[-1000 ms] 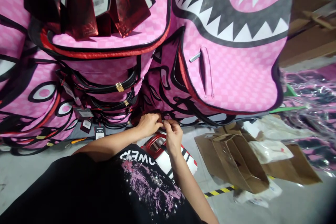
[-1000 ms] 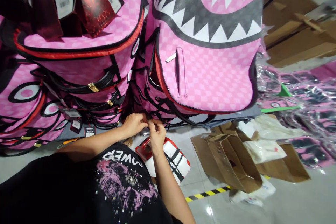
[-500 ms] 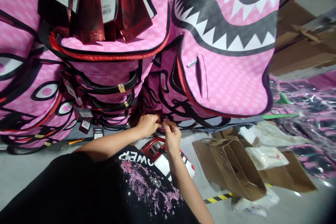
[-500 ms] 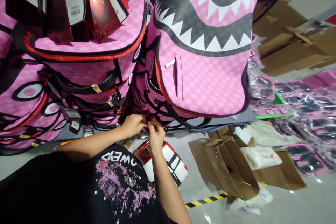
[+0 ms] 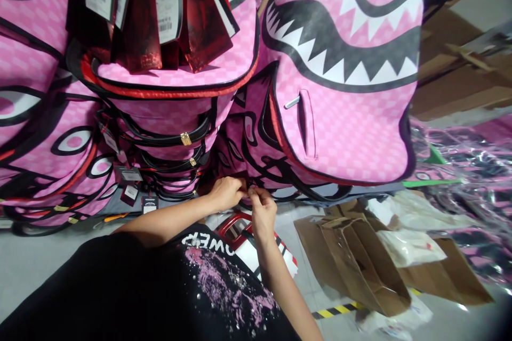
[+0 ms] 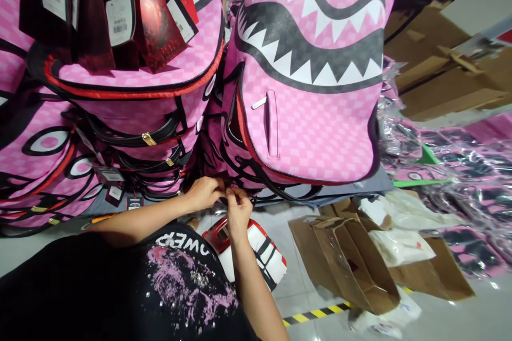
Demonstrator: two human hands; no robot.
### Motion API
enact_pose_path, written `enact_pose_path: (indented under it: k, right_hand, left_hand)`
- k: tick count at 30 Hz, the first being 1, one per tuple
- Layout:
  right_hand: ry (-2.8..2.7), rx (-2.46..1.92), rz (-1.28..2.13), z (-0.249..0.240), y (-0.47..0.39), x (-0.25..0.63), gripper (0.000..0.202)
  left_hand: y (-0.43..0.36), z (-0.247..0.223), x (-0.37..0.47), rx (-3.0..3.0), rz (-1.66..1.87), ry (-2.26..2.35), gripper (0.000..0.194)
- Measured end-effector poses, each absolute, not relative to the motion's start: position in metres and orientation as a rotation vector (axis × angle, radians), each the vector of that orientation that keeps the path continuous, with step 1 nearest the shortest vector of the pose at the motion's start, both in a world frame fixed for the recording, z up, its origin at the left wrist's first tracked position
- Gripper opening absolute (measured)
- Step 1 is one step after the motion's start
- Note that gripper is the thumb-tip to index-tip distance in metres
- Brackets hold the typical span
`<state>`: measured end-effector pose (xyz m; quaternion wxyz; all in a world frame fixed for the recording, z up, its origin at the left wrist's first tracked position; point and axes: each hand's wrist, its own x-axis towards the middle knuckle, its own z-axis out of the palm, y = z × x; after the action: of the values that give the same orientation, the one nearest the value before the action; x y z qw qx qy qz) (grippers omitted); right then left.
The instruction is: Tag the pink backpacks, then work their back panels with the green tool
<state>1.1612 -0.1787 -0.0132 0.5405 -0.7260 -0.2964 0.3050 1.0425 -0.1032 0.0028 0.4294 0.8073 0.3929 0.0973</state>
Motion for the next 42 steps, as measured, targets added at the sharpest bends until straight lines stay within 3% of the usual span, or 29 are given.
enact_pose_path:
  k: [15, 42]
  right_hand:
    - [-0.74, -1.891, 0.721, -0.02, -0.176, 1.185, 0.052]
    - [-0.793, -1.89, 0.687, -0.025, -0.171, 1.197, 0.057]
  left_hand:
    - [-0.103, 0.014, 1.048, 1.993, 0.313, 1.034, 0.027]
    - [-0.102, 0.022, 1.053, 1.986, 0.397, 0.973, 0.031]
